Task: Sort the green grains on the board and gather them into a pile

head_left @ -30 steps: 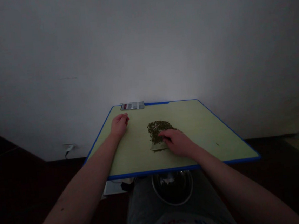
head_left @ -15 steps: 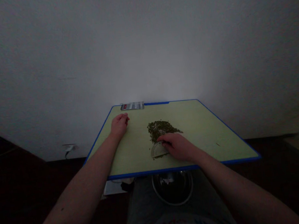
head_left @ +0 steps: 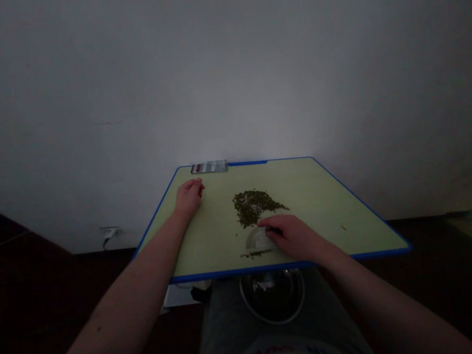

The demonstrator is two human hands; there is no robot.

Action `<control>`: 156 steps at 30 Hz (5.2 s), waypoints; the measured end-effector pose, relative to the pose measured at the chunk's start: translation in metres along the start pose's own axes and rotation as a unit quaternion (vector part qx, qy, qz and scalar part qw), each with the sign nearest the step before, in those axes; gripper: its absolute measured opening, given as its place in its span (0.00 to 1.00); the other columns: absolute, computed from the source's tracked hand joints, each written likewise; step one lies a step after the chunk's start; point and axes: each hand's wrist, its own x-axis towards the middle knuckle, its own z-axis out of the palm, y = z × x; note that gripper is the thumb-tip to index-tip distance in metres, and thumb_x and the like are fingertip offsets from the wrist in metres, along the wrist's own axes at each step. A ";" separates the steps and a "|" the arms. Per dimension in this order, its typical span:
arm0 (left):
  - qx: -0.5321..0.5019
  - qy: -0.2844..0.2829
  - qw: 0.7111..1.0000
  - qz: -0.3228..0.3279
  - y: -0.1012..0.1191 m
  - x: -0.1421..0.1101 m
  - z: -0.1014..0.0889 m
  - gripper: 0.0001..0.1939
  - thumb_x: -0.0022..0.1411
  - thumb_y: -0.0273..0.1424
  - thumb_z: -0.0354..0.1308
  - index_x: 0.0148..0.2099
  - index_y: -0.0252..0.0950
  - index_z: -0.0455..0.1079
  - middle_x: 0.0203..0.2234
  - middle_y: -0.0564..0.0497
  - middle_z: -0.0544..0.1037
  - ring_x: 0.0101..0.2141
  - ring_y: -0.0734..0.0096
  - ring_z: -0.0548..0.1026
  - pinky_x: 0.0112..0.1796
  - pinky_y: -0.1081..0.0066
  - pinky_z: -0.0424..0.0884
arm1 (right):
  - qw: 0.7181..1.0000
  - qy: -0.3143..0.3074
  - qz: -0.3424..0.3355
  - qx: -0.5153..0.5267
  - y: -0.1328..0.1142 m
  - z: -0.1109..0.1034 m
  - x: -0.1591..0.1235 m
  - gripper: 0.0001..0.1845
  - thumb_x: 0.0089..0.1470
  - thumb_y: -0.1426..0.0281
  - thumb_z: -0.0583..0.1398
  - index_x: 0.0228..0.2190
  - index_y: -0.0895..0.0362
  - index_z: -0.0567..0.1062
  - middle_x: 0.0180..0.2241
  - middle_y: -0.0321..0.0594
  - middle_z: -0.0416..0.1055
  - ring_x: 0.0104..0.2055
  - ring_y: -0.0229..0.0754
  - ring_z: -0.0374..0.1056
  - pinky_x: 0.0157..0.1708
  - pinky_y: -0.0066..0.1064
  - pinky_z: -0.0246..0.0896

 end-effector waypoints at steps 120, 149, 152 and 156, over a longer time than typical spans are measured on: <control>0.011 0.004 1.000 0.005 -0.003 0.000 0.001 0.17 0.53 0.43 0.49 0.22 0.35 0.64 0.12 0.56 0.61 0.14 0.79 0.58 0.17 0.76 0.54 | 0.999 -0.027 0.027 0.038 0.002 -0.016 -0.032 0.17 0.51 0.75 0.52 0.41 0.55 0.72 0.41 0.41 0.72 0.43 0.42 0.67 0.43 0.34 0.59; -0.007 0.006 1.000 -0.008 -0.002 0.000 0.003 0.17 0.53 0.43 0.50 0.21 0.35 0.63 0.11 0.57 0.60 0.14 0.79 0.58 0.16 0.76 0.53 | 0.990 -0.021 0.081 0.109 0.015 -0.021 -0.045 0.13 0.52 0.73 0.52 0.39 0.56 0.71 0.36 0.41 0.71 0.37 0.41 0.66 0.38 0.33 0.60; 0.010 0.006 1.000 -0.003 0.001 -0.002 0.003 0.18 0.53 0.43 0.50 0.21 0.35 0.63 0.11 0.56 0.61 0.14 0.79 0.58 0.17 0.76 0.54 | 0.995 -0.014 0.051 0.084 0.007 -0.025 -0.033 0.11 0.50 0.76 0.51 0.34 0.57 0.71 0.34 0.40 0.70 0.36 0.40 0.65 0.36 0.32 0.59; 0.018 0.006 1.000 -0.003 0.003 -0.004 0.004 0.17 0.53 0.43 0.50 0.21 0.35 0.64 0.11 0.56 0.61 0.14 0.79 0.58 0.17 0.76 0.54 | 0.995 -0.011 0.015 0.101 -0.008 -0.028 -0.006 0.12 0.48 0.80 0.51 0.33 0.57 0.69 0.30 0.36 0.70 0.32 0.37 0.64 0.33 0.29 0.58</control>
